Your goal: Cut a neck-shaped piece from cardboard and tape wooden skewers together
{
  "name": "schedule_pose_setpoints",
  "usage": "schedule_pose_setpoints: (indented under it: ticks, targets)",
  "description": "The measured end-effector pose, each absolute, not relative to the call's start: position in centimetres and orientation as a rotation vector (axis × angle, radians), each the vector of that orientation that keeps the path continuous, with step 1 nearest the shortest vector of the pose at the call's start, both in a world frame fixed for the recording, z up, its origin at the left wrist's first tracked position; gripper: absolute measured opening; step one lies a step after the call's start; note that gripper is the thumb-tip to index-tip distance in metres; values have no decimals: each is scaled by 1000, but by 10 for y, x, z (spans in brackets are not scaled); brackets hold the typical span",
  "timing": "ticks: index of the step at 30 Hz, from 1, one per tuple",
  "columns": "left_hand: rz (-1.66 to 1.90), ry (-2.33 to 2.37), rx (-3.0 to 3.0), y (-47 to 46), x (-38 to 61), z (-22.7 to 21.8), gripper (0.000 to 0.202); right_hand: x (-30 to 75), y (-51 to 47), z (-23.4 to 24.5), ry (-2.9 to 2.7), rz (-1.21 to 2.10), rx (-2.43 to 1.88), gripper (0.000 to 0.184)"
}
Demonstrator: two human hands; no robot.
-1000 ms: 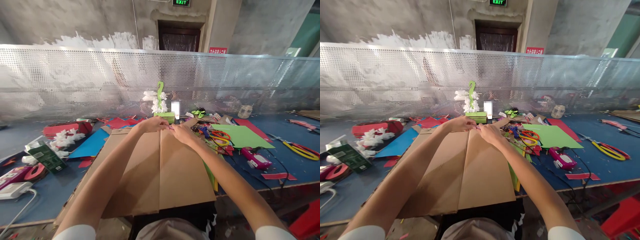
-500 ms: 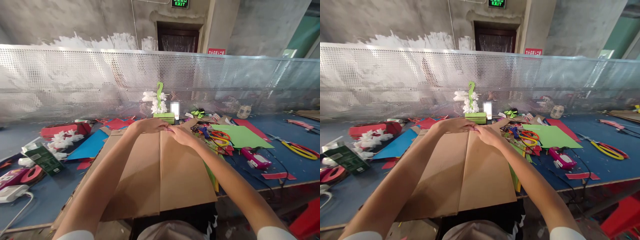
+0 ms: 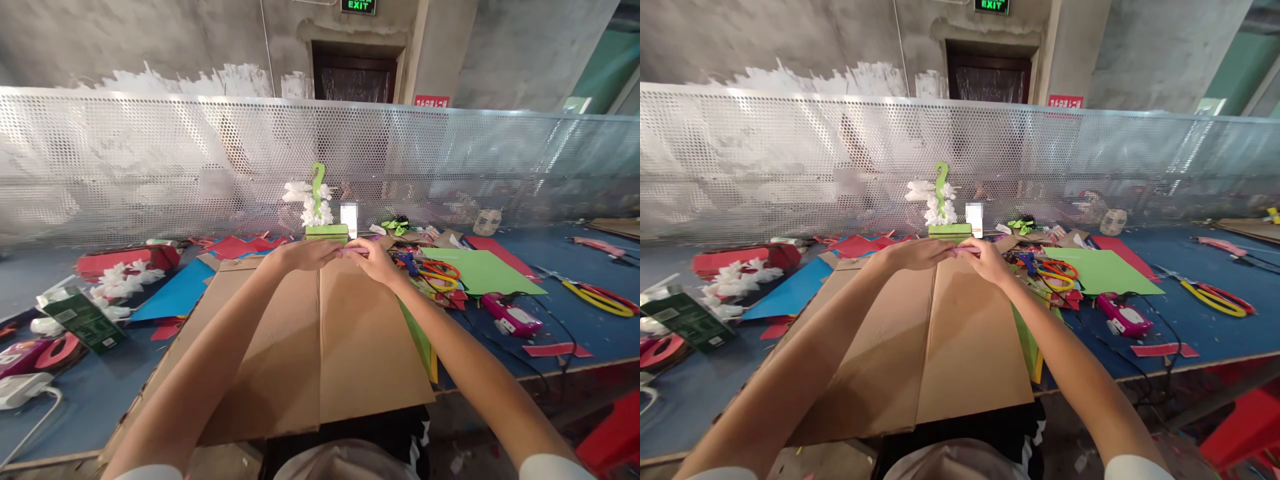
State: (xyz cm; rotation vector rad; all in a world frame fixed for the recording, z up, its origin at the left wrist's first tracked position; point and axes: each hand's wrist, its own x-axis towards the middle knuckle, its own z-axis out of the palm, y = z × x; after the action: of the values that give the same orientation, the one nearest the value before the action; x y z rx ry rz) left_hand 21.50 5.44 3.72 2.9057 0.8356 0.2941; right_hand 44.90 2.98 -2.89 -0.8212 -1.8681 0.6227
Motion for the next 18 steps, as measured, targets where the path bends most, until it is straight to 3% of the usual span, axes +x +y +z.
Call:
schedule_pose_setpoints:
  ticks: [5, 13, 18]
  targets:
    - [423, 777, 2950, 52, 230, 25, 44, 455, 32, -29, -1639, 865, -688, 39]
    - [565, 672, 2753, 66, 228, 17, 44, 455, 36, -33, -1581, 956, -615, 45]
    - [579, 1105, 2700, 98, 195, 4, 38, 449, 38, -38, -1555, 906, -806, 46]
